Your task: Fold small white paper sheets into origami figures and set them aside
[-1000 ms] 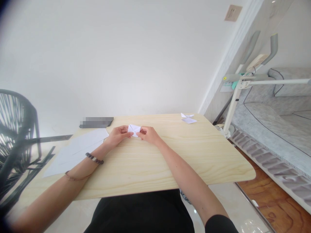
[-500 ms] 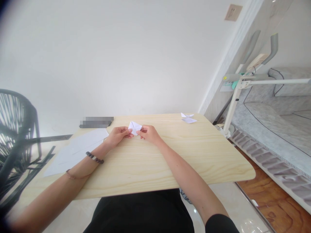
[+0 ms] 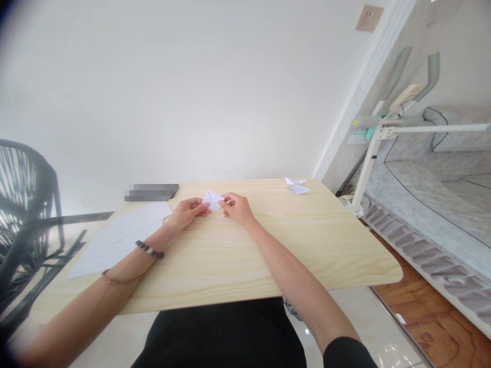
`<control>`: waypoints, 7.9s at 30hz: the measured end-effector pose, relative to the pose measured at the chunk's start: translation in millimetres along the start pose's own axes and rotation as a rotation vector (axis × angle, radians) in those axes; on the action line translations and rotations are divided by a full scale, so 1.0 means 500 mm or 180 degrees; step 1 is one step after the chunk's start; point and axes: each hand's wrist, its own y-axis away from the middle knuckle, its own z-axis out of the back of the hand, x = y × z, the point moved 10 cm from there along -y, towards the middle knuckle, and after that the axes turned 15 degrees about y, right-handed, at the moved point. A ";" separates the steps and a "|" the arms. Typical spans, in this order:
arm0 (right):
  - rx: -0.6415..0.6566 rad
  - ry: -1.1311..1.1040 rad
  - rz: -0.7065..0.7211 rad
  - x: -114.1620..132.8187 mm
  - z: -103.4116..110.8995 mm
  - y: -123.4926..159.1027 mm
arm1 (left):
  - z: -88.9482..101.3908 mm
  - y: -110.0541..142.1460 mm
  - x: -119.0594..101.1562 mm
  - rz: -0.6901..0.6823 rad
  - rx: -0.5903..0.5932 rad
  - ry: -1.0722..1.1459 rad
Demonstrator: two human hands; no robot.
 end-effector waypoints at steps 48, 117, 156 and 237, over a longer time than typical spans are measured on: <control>0.0386 -0.0715 0.0017 0.013 -0.025 0.004 | -0.001 0.001 -0.015 -0.0197 -0.0002 -0.0260; 0.0454 -0.0179 0.0337 0.026 -0.028 0.008 | -0.030 0.006 -0.007 0.0018 0.0382 -0.0232; 0.0365 0.0215 0.0365 0.028 -0.010 0.009 | -0.045 0.014 -0.003 0.0128 0.0594 -0.0263; 0.0914 0.0521 0.0555 0.040 -0.040 0.019 | -0.078 0.030 0.005 0.0437 0.0975 0.0133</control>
